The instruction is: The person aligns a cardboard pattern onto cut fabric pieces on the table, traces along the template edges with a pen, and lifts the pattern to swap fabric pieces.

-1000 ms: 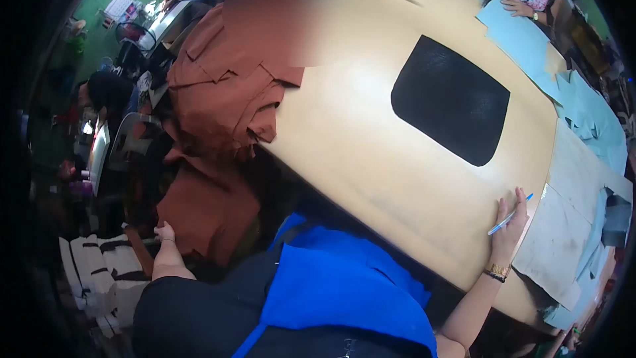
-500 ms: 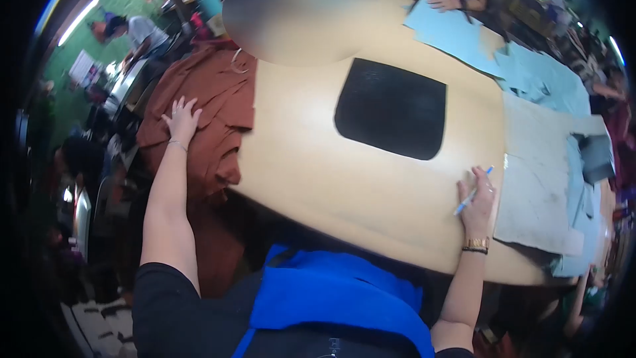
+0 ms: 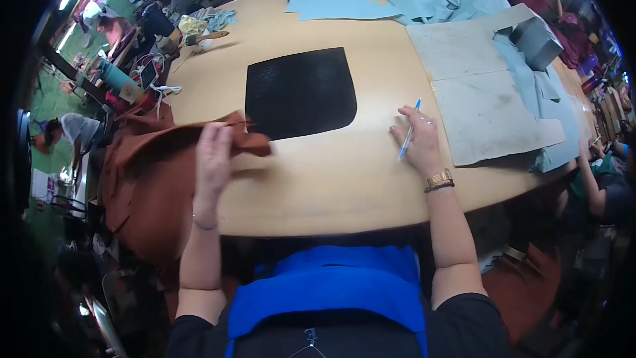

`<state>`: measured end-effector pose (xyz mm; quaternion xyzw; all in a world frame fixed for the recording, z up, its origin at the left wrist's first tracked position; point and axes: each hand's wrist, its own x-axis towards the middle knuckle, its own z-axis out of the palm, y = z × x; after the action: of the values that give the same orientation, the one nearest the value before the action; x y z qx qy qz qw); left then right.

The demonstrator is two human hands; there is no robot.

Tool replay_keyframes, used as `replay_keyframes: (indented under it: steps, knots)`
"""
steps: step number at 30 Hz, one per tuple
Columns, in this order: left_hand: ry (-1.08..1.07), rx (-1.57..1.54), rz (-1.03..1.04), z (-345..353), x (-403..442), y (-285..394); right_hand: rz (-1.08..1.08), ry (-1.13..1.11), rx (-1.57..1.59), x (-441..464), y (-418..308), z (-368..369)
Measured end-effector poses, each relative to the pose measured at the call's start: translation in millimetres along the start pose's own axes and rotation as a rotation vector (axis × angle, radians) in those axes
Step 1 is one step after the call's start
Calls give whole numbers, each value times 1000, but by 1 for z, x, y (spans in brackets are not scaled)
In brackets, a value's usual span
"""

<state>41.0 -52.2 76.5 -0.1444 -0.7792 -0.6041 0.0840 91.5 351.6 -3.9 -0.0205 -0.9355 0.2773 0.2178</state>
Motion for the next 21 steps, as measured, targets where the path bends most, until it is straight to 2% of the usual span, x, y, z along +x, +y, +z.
replay_keyframes:
  steps: [1, 3, 5, 6, 8, 9, 11, 14, 17, 18, 20, 21]
  knots:
    - [-140, -266, -53, 32, -5, 16, 73, -1, 73, 0, -3, 0]
    - [-310, -524, -64, 88, -16, 33, 163, 79, 263, -2, 7, 4]
    - [-514, -56, 211, 111, -25, 34, 187, 251, 497, 2, 28, 14]
    - [-594, 148, 256, 110, -26, 34, 206, 291, 592, 5, 35, 13]
    - [-570, 449, 332, 94, -29, 11, 258, 380, 788, 5, 42, 12]
    - [-561, 605, 369, 82, -30, -4, 267, 382, 789, 4, 41, 10]
    - [-420, 748, 321, 55, -34, -29, 292, 383, 801, 5, 35, 7]
    - [-290, 796, 196, 24, -31, -51, 245, 352, 747, 3, 28, 5]
    - [-266, 662, 221, 19, -22, -64, 235, 317, 786, 2, 34, 10]
    - [-155, 666, 369, 26, -16, -65, 211, 298, 828, -2, 25, 9]
    - [-217, 656, 330, 35, -13, -50, -116, 221, 488, -5, -9, -1]
    - [-253, 650, 311, 43, -13, -40, -396, 157, 92, -7, -37, -11]
